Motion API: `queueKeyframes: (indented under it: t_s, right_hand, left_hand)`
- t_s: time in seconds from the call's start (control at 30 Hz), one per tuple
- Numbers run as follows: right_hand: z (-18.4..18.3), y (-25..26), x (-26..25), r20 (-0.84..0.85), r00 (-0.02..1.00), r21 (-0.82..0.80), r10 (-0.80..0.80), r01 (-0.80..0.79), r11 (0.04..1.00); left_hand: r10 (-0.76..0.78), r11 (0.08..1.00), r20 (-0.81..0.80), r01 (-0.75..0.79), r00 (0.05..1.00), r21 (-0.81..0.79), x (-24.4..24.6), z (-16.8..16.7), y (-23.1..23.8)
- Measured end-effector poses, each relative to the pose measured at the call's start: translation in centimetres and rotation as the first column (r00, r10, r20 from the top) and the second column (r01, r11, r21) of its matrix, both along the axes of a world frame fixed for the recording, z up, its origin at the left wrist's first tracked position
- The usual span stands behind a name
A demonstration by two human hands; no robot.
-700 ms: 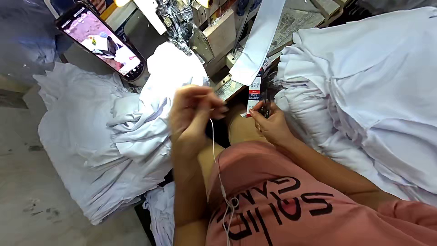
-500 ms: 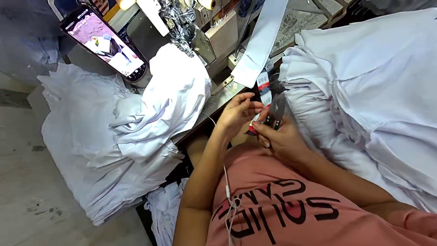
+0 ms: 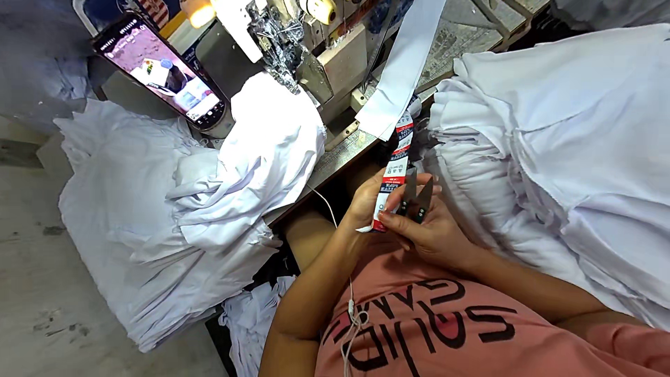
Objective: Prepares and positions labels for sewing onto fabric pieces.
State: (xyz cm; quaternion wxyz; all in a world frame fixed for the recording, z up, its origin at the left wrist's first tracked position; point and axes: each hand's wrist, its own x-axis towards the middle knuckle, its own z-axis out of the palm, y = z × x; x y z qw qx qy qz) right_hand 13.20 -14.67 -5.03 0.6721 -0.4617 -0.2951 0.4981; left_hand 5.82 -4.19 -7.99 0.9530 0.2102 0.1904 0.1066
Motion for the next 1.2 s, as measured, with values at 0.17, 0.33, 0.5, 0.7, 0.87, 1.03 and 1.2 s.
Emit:
queueKeyframes:
  t_s: [0.17,0.33,0.5,0.7,0.87,1.03,1.2]
  right_hand:
    - [-0.2,0.0,0.2,0.049,0.996,0.028,0.075,-0.076,0.997]
    - [-1.2,0.1,0.5,0.228,0.974,0.056,0.013,-0.027,0.998]
    - [-2.2,1.1,2.7,0.51,0.828,0.135,-0.234,0.192,0.972]
    - [-1.7,3.1,2.7,0.382,0.912,-0.024,-0.148,0.17,0.985]
    - [-2.2,3.7,3.0,0.394,0.901,-0.065,-0.178,0.221,0.973]
    - [-2.3,4.1,2.5,0.36,0.92,-0.167,-0.155,0.227,0.959]
    - [-3.1,4.2,2.4,0.376,0.921,-0.161,-0.102,0.173,0.972]
  left_hand:
    - [0.052,0.996,0.034,-0.049,0.998,-0.075,-0.8,0.7,0.3]
    - [0.182,0.979,0.069,-0.175,0.981,-0.104,-1.3,1.3,0.7]
    - [0.321,0.85,-0.034,-0.272,0.946,0.45,-3.2,0.8,2.4]
    - [0.159,0.593,-0.136,0.015,0.978,0.805,-4.0,1.5,2.1]
    - [0.421,0.03,-0.088,0.083,0.903,0.996,-8.1,4.1,8.5]
    - [0.9,-0.24,0.023,0.45,0.436,0.86,-11.5,7.2,20.8]
    - [0.965,-0.127,-0.064,0.665,0.255,0.736,-10.6,8.0,26.9]
